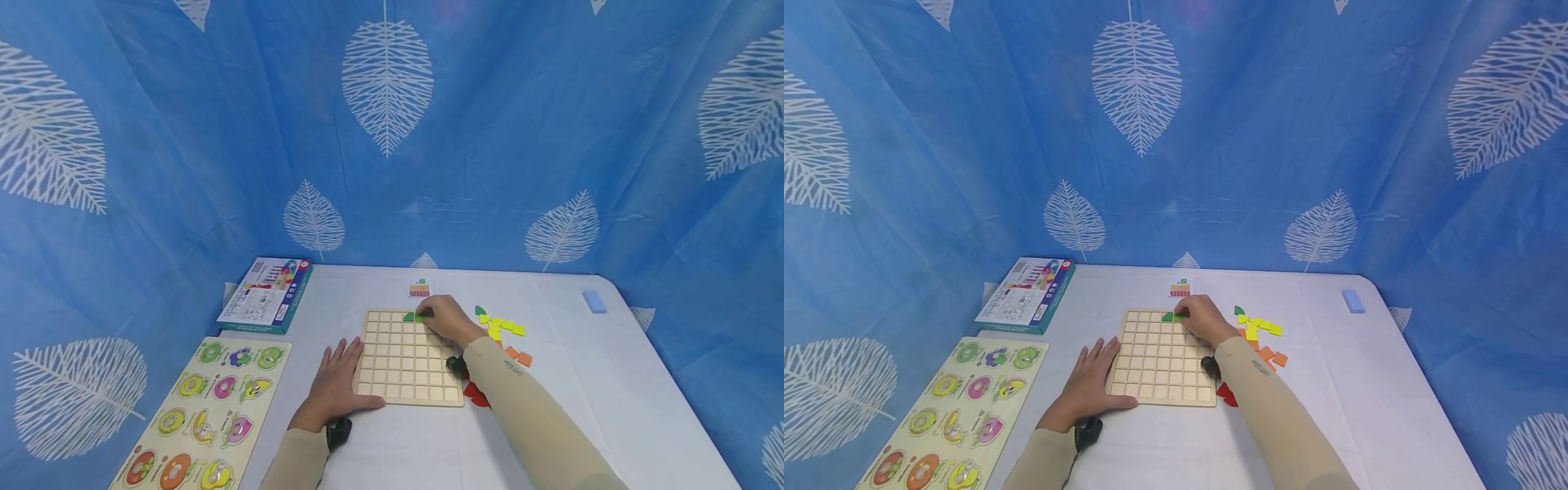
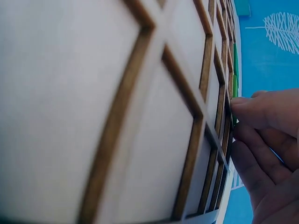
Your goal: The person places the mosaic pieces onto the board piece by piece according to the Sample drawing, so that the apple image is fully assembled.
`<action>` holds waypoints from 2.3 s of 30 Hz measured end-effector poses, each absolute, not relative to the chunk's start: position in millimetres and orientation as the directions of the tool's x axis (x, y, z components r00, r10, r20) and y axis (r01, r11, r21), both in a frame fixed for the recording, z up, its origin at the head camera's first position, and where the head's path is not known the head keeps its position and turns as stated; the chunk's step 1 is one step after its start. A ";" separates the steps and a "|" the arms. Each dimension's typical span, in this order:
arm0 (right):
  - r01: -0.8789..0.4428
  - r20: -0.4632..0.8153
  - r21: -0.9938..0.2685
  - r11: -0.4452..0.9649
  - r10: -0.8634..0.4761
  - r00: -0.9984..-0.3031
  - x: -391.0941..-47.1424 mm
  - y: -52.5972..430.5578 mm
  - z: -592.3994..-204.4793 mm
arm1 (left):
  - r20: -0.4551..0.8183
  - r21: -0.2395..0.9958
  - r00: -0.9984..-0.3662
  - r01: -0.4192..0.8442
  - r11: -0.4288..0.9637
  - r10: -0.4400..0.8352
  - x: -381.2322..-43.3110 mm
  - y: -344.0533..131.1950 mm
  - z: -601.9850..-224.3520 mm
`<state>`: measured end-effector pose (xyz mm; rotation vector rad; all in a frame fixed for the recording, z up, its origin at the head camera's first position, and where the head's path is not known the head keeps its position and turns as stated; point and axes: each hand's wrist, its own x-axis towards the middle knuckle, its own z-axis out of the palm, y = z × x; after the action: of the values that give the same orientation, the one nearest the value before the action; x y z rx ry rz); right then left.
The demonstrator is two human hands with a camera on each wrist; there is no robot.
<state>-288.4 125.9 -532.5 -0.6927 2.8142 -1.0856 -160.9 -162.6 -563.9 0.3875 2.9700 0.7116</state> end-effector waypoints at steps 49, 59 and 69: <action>-0.215 -0.089 -0.576 0.788 -0.323 -0.942 -283.8 211.8 -526.2 | -0.004 0.458 -0.968 0.222 0.861 0.252 -158.7 -161.2 -560.8; -0.232 -0.084 -0.565 0.792 -0.335 -0.939 -282.2 210.7 -527.2 | 0.011 0.461 -0.968 0.226 0.858 0.249 -159.3 -161.6 -563.9; -0.202 -0.107 -0.566 0.799 -0.315 -0.943 -282.4 206.8 -529.2 | 0.010 0.468 -0.968 0.225 0.855 0.249 -158.8 -161.8 -562.0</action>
<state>-282.4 206.8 -529.2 -0.4054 2.7914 -0.8462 -158.8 -161.8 -562.0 0.3805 2.9767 0.7409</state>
